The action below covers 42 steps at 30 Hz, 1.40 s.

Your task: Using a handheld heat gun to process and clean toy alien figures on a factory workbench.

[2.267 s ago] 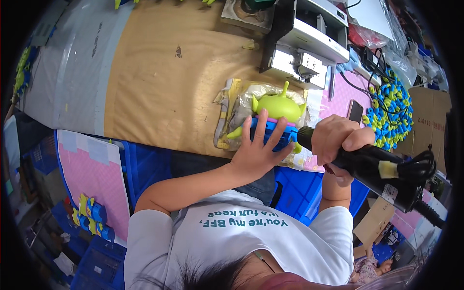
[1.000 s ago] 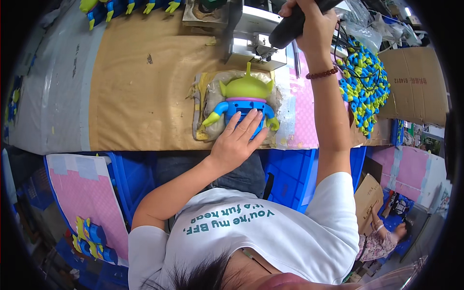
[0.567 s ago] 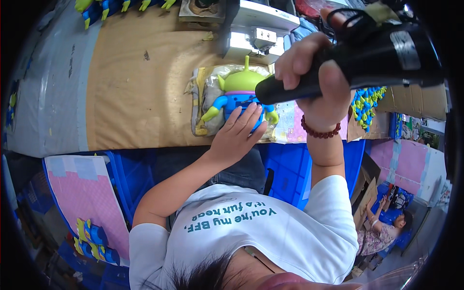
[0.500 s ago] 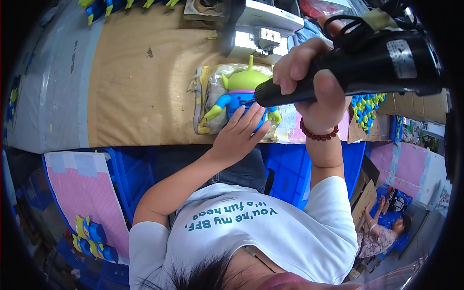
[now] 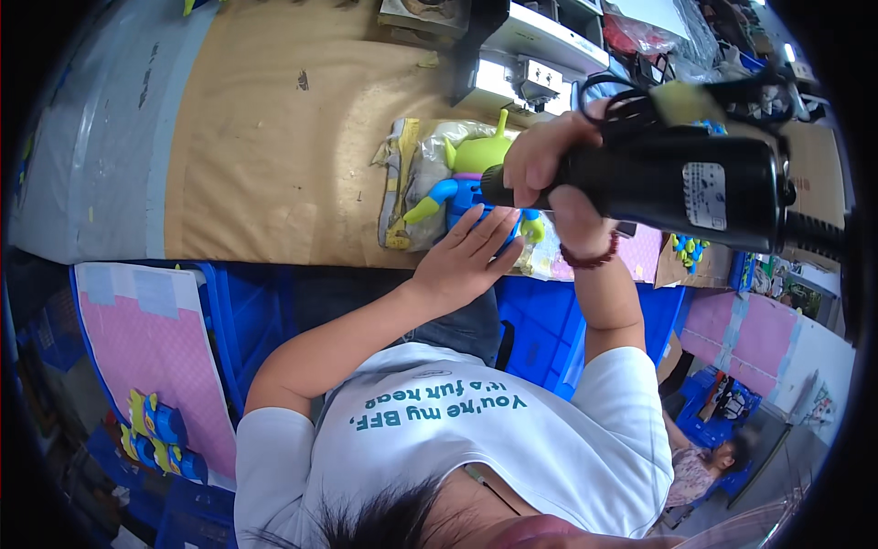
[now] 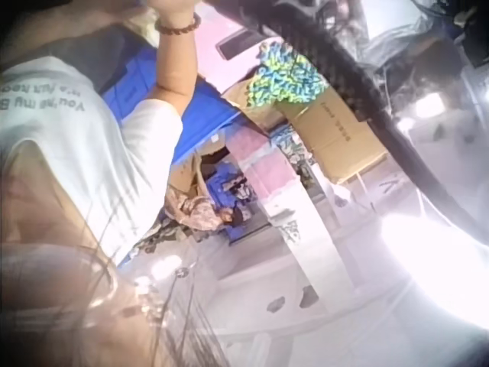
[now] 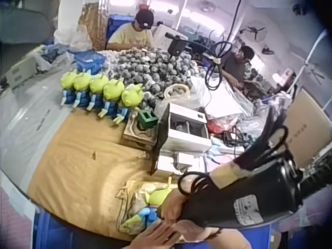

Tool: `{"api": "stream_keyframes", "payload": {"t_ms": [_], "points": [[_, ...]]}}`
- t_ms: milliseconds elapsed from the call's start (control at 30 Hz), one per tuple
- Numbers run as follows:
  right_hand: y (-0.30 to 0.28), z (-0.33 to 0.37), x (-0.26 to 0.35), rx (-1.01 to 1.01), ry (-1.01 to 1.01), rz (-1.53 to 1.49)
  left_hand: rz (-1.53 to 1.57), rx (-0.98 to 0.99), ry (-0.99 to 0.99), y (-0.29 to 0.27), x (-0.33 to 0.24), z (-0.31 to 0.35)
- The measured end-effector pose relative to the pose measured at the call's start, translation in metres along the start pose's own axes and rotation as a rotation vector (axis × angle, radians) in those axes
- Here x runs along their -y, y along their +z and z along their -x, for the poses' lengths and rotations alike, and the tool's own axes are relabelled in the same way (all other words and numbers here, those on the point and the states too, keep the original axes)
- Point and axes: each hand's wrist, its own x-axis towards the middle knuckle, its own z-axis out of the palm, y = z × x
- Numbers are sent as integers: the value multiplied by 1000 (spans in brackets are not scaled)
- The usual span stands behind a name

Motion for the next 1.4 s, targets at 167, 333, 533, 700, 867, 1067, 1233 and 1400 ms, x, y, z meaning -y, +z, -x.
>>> {"api": "stream_keyframes", "payload": {"t_ms": [167,333,533,700,867,1067,1233,1400], "points": [[-1,-3,9,100,-8,63,25,-45,-12,1,0,1],[-1,-8,8,102,-33,35,11,-57,-21,1,2,0],[-12,-7,0,133,24,-148,-14,-80,-38,4,-1,2],[-4,-10,3,54,45,-175,2,-98,-41,6,0,2],[-3,-5,6,31,74,-171,-11,-64,-15,3,0,1],[-3,-5,30,-146,86,37,-53,17,-48,-16,2,-6],[-71,-37,46,-310,-150,508,-224,134,-247,-24,4,-10],[-64,-67,2,-671,4,186,-232,101,-216,-21,7,-7]]}}
